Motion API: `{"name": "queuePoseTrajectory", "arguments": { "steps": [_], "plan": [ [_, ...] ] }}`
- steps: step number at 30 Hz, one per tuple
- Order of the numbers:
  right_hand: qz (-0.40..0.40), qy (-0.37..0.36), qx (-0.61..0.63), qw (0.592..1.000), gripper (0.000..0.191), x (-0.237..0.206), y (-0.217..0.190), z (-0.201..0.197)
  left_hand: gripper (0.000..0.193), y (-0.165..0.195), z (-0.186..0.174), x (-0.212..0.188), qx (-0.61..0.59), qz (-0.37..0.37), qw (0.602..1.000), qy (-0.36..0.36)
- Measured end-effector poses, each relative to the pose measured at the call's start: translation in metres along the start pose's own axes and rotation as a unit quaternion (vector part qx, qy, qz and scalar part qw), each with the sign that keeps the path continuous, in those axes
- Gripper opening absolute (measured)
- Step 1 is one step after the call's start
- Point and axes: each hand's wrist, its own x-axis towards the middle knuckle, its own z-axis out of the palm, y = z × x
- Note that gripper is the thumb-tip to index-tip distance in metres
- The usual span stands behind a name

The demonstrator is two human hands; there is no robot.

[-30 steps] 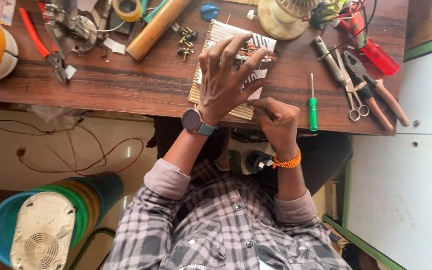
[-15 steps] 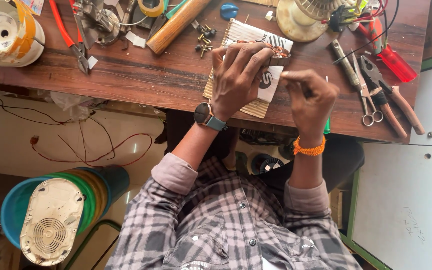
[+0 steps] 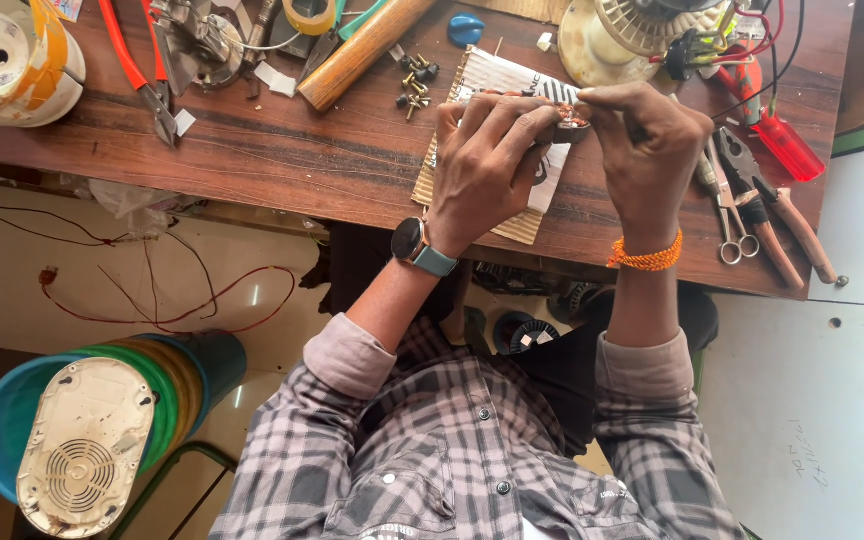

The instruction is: The person works on an electric motor stator at a workbench, holding the wound copper coil assembly and using a screwdriver to pry and adjust components on it. They turn the assembly over and continue working around its parts by hand and with the screwdriver.

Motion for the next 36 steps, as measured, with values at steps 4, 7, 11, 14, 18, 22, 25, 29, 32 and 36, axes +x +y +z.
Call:
{"name": "queuePoseTrajectory", "arguments": {
  "steps": [4, 7, 11, 14, 18, 22, 25, 29, 32, 36],
  "plan": [
    [-0.024, 0.022, 0.005, 0.999, 0.008, -0.009, -0.002, -0.004, 0.037, -0.001, -0.001, 0.003, -0.012, -0.003, 1.0, 0.003],
    [-0.038, 0.03, -0.011, 0.999, 0.01, -0.027, -0.009, -0.01, 0.041, -0.002, 0.0, 0.003, -0.013, -0.002, 1.0, 0.013],
    [-0.029, 0.024, -0.013, 0.999, 0.011, -0.046, -0.014, -0.011, 0.039, -0.002, 0.0, 0.003, -0.009, -0.003, 1.0, 0.011],
    [-0.033, 0.024, -0.011, 0.999, 0.01, -0.052, -0.013, -0.01, 0.04, -0.001, 0.0, 0.004, -0.012, -0.005, 1.0, 0.011],
    [-0.027, 0.034, 0.002, 0.999, 0.01, -0.053, -0.01, -0.01, 0.039, 0.0, 0.001, 0.005, -0.009, -0.008, 1.0, 0.015],
    [-0.028, 0.072, -0.011, 0.997, 0.01, -0.04, -0.001, -0.01, 0.04, 0.001, 0.0, 0.004, -0.015, -0.018, 1.0, 0.004],
    [-0.037, 0.079, -0.007, 0.996, 0.009, -0.024, 0.005, -0.004, 0.041, 0.001, -0.001, 0.005, -0.012, -0.014, 1.0, -0.001],
    [-0.06, 0.057, -0.014, 0.996, 0.008, -0.007, 0.006, 0.003, 0.044, -0.001, -0.002, 0.005, -0.008, -0.01, 1.0, 0.006],
    [-0.062, 0.038, -0.018, 0.997, 0.006, 0.003, 0.006, 0.008, 0.048, -0.005, 0.001, 0.003, -0.012, -0.011, 1.0, 0.005],
    [-0.057, 0.007, -0.057, 0.997, 0.006, 0.02, 0.009, 0.01, 0.056, -0.011, 0.008, 0.001, -0.046, -0.026, 0.998, 0.022]
  ]
}}
